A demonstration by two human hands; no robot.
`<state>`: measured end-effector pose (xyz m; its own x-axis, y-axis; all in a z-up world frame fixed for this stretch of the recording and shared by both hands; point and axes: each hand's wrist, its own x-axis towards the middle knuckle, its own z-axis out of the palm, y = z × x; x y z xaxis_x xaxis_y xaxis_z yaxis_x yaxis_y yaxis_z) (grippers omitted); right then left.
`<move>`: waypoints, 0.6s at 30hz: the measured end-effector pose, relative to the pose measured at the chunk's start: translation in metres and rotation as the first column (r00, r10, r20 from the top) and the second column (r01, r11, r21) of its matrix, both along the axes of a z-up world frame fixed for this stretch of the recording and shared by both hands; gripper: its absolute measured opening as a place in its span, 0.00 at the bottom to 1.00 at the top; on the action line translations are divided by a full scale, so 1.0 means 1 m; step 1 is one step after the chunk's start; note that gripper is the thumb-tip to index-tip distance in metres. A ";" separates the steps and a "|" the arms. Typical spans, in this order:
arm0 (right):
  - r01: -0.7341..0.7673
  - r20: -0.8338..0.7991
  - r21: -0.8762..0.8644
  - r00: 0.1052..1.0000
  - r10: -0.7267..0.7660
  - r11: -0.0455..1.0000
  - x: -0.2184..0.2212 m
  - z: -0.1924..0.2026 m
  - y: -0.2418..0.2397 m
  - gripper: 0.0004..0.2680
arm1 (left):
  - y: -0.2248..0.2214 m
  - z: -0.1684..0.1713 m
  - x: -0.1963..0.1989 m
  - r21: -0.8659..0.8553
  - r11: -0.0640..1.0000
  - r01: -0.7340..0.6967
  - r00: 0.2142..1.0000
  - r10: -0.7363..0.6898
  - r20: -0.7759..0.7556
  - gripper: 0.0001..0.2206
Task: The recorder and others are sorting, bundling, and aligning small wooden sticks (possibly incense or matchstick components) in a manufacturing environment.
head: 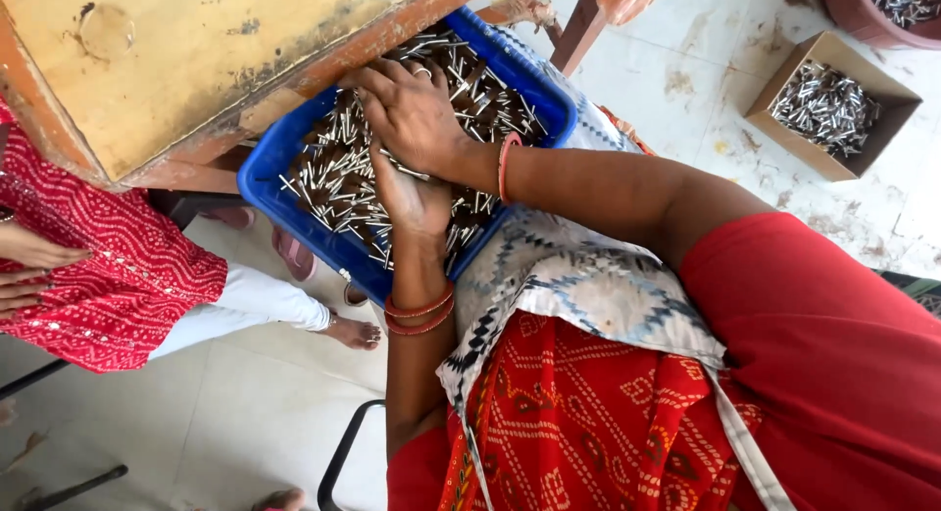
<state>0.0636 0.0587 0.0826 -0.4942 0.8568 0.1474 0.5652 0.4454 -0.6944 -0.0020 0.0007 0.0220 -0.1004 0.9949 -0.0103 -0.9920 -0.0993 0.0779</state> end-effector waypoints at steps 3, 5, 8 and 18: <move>-0.025 0.004 0.050 1.000 0.025 0.998 0.003 -0.004 -0.020 0.16 | 0.003 0.016 0.001 0.060 0.998 -0.013 0.999 0.012 0.031 0.29; -0.077 -0.168 0.097 0.981 0.093 0.992 0.004 -0.012 -0.031 0.17 | 0.005 0.023 0.000 0.030 0.992 -0.121 0.918 0.123 -0.378 0.28; -0.030 -0.121 0.074 0.992 0.039 0.997 0.002 -0.003 -0.008 0.16 | -0.001 -0.025 0.000 -0.121 0.991 -0.057 0.983 0.034 -0.181 0.27; 0.010 -0.078 0.185 0.997 0.004 0.983 -0.002 -0.038 0.001 0.17 | -0.007 -0.012 0.001 -0.012 0.999 -0.053 0.947 0.046 -0.317 0.26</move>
<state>0.0614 0.0599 0.0443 -0.4723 0.8127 0.3413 0.5141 0.5684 -0.6423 -0.0011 -0.0066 0.0103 -0.1507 0.9885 0.0104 -0.9100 -0.1428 0.3893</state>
